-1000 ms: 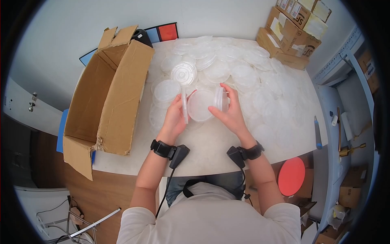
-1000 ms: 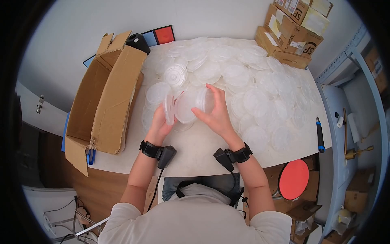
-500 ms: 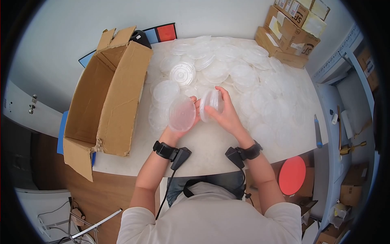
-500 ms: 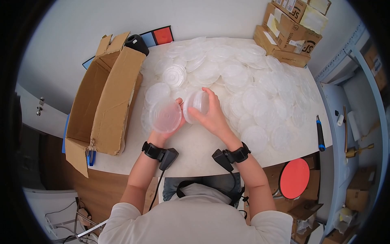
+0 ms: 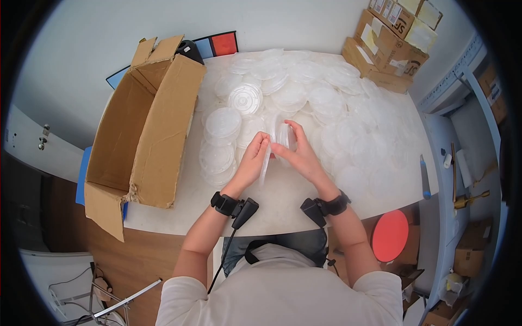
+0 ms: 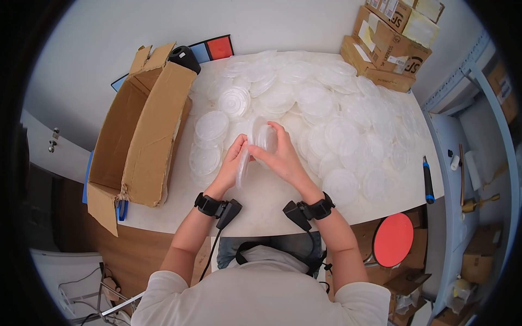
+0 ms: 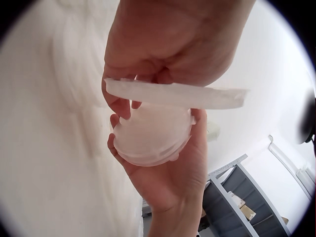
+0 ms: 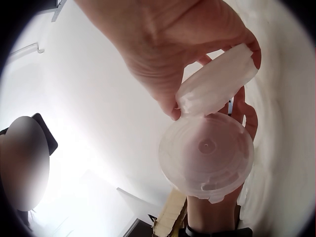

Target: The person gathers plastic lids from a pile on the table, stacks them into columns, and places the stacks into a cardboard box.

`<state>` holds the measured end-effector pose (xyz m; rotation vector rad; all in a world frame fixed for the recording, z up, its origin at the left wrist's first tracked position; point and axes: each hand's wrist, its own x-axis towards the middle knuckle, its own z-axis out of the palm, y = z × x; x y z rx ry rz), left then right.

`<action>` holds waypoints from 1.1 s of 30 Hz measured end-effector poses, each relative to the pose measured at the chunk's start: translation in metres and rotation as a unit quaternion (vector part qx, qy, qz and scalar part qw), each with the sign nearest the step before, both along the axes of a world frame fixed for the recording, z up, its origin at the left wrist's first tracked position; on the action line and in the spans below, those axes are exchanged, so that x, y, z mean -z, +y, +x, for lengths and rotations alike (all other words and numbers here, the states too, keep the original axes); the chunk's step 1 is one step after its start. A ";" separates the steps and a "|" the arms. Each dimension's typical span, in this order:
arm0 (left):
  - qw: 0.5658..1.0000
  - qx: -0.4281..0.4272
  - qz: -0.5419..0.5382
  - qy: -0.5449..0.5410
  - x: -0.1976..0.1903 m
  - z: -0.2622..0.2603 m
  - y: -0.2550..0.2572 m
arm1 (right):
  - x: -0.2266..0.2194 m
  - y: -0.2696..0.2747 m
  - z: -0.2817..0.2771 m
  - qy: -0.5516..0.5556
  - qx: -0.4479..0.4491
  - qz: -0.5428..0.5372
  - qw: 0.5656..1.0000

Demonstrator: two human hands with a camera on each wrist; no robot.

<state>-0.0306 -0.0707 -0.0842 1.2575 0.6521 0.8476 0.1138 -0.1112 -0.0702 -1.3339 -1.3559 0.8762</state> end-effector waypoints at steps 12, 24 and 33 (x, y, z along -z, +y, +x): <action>0.970 0.083 -0.169 -0.156 0.001 -0.008 0.009 | -0.023 -0.004 0.005 -0.071 -0.017 0.129 0.989; 0.961 -0.051 -0.221 -0.160 0.011 0.003 -0.002 | -0.021 -0.008 -0.025 -0.116 -0.162 0.153 0.968; 0.966 0.077 -0.205 -0.138 -0.031 0.000 -0.006 | -0.020 -0.009 -0.016 -0.143 -0.105 0.172 0.969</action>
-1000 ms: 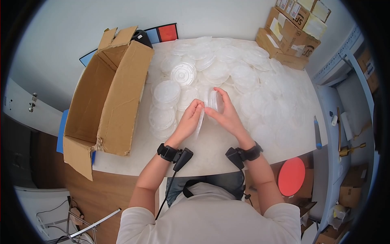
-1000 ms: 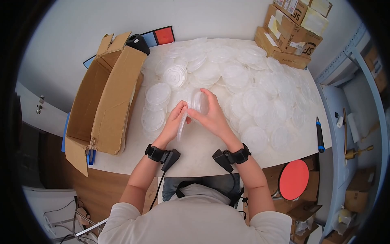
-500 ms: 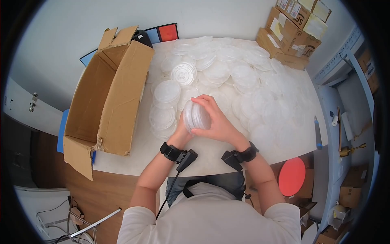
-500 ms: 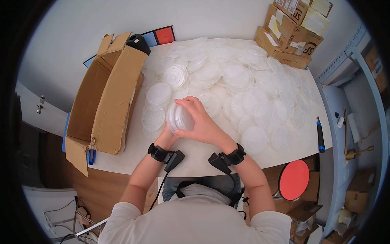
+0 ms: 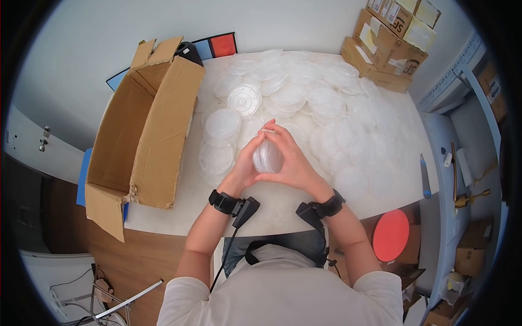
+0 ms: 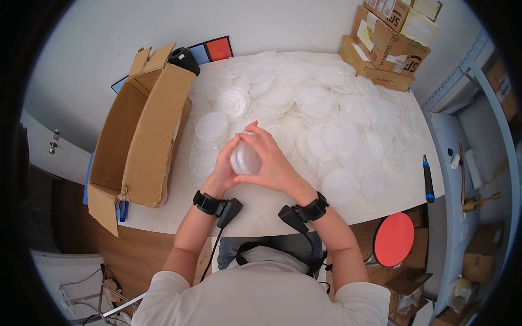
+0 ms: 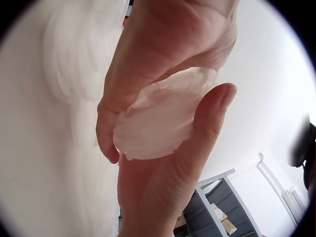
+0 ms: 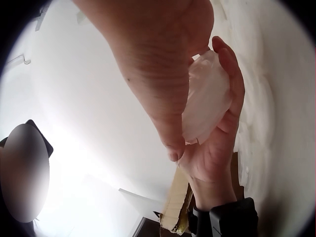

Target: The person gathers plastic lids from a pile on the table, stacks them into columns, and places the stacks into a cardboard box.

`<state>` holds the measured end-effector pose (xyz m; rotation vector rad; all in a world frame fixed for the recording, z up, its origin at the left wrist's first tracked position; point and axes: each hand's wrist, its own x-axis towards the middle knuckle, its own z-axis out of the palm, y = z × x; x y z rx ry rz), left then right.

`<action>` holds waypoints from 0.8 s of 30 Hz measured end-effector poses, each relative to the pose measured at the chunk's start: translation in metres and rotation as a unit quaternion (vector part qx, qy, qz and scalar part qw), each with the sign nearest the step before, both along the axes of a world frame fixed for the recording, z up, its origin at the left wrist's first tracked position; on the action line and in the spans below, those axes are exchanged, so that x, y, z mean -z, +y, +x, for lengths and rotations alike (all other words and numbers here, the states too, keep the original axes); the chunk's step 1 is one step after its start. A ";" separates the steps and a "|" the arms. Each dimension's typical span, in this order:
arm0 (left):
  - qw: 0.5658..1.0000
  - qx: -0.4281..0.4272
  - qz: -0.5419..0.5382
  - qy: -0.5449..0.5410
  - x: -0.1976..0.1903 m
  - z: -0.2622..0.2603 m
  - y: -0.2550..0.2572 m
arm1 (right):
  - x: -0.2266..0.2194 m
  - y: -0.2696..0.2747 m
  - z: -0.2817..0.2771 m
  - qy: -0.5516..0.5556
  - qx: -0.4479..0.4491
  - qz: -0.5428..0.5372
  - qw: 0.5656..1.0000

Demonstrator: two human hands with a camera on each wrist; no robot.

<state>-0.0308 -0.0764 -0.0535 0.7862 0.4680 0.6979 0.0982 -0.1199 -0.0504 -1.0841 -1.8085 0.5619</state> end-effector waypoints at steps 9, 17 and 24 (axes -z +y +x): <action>0.999 0.028 0.010 -0.042 0.011 0.006 0.000 | 0.002 0.001 0.002 -0.007 -0.006 0.010 1.000; 0.990 0.128 0.016 0.056 0.014 -0.005 0.001 | 0.011 0.001 -0.001 -0.131 0.011 -0.003 0.991; 1.000 -0.020 0.010 -0.016 0.002 -0.015 0.011 | 0.013 0.013 0.029 -0.150 0.025 -0.043 0.987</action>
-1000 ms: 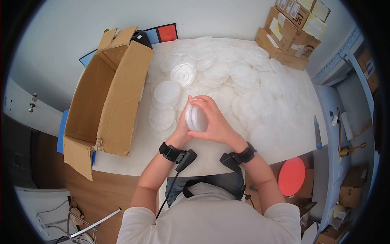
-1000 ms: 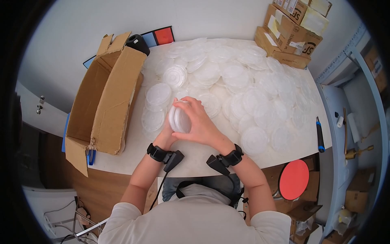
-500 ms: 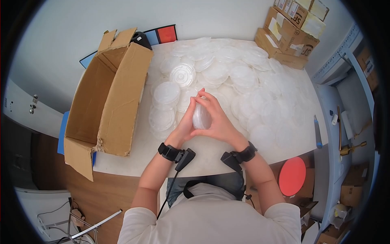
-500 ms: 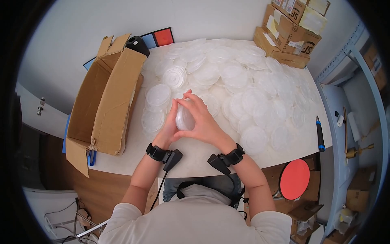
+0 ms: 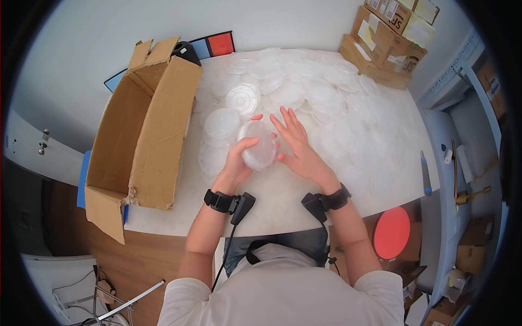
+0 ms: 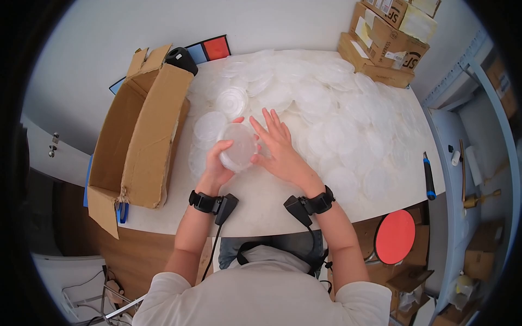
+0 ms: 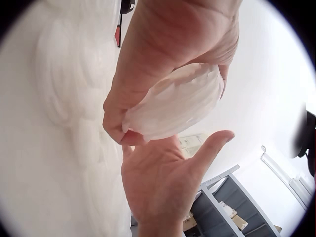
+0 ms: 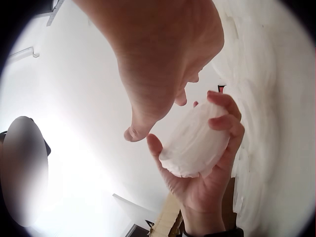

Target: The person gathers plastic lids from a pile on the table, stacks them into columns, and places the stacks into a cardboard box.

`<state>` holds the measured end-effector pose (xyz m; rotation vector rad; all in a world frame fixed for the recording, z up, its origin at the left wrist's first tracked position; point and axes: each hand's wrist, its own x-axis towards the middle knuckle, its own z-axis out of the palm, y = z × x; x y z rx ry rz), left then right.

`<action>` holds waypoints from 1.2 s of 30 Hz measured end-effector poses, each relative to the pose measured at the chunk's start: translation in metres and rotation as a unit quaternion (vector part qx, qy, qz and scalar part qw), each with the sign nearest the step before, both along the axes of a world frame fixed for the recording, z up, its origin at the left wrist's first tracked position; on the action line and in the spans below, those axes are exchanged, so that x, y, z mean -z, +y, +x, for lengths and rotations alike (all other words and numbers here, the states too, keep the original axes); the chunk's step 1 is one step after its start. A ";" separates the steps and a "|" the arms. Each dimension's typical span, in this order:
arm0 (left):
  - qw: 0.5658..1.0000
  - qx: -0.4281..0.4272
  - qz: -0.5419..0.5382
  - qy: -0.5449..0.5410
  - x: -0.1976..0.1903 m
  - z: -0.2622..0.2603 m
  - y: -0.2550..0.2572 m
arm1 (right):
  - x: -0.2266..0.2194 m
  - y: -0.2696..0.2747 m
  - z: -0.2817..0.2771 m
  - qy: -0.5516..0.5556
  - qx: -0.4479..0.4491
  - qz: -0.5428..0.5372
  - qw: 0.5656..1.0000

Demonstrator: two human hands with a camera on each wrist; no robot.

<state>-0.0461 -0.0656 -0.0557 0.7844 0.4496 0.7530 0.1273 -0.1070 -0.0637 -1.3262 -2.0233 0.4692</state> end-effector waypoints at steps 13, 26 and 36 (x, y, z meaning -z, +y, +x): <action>0.973 -0.082 -0.054 -0.208 -0.005 -0.039 0.028 | 0.021 0.006 0.003 -0.164 0.107 -0.061 0.979; 0.981 -0.178 -0.031 0.072 -0.006 -0.032 0.026 | 0.008 0.017 -0.027 -0.309 0.038 0.034 0.950; 0.977 -0.147 0.001 -0.154 -0.005 -0.041 0.030 | -0.020 0.006 0.024 0.176 0.118 -0.078 0.974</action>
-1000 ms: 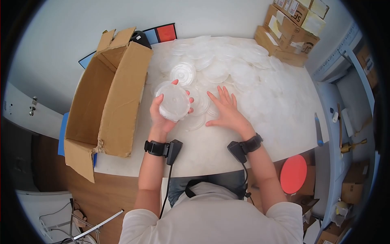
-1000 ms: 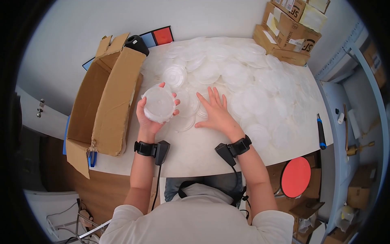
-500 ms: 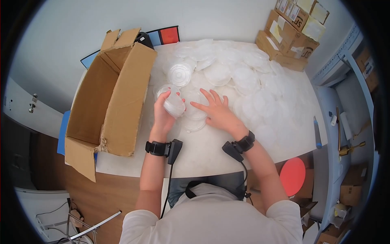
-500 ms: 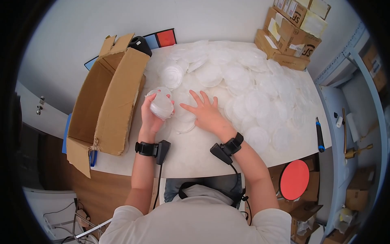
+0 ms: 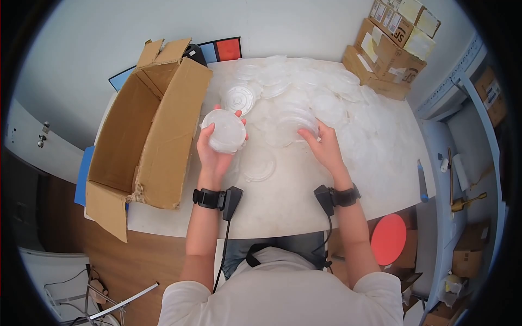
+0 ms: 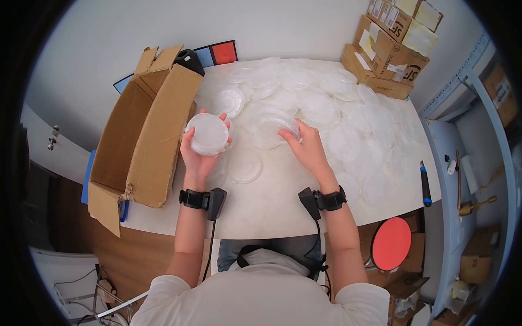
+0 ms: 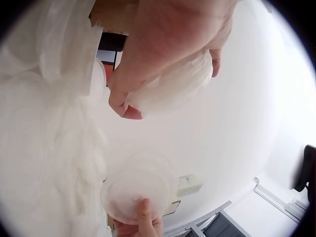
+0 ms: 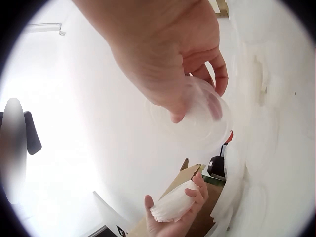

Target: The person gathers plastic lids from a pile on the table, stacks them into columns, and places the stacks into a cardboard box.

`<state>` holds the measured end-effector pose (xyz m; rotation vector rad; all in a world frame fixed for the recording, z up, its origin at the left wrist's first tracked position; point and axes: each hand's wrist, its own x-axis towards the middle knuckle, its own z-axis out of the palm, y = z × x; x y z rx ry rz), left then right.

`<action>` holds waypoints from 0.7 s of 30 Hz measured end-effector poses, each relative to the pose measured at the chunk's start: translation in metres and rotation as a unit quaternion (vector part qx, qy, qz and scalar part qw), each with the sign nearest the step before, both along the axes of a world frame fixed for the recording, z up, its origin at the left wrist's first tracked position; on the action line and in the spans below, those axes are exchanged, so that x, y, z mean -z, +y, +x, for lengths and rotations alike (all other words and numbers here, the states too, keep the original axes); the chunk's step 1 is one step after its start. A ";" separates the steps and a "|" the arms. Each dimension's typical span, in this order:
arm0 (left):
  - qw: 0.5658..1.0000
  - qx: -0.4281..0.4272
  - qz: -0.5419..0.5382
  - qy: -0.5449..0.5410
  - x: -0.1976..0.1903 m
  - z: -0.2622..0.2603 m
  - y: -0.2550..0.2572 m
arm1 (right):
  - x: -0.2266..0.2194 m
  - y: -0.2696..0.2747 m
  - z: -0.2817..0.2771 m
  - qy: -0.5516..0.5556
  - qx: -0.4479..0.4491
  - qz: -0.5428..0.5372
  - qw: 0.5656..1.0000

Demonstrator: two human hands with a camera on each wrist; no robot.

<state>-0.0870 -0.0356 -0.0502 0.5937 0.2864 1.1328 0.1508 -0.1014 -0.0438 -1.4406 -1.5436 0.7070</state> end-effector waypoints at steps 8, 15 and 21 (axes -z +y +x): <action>0.980 0.180 0.079 0.035 0.007 0.031 -0.020 | 0.004 -0.006 -0.026 0.301 -0.175 -0.020 0.937; 0.974 0.204 0.062 0.074 0.000 0.038 -0.030 | 0.005 -0.005 -0.029 0.271 -0.166 -0.003 0.948; 0.980 0.181 0.065 0.046 0.003 0.038 -0.027 | 0.003 -0.007 -0.026 0.275 -0.176 -0.040 0.944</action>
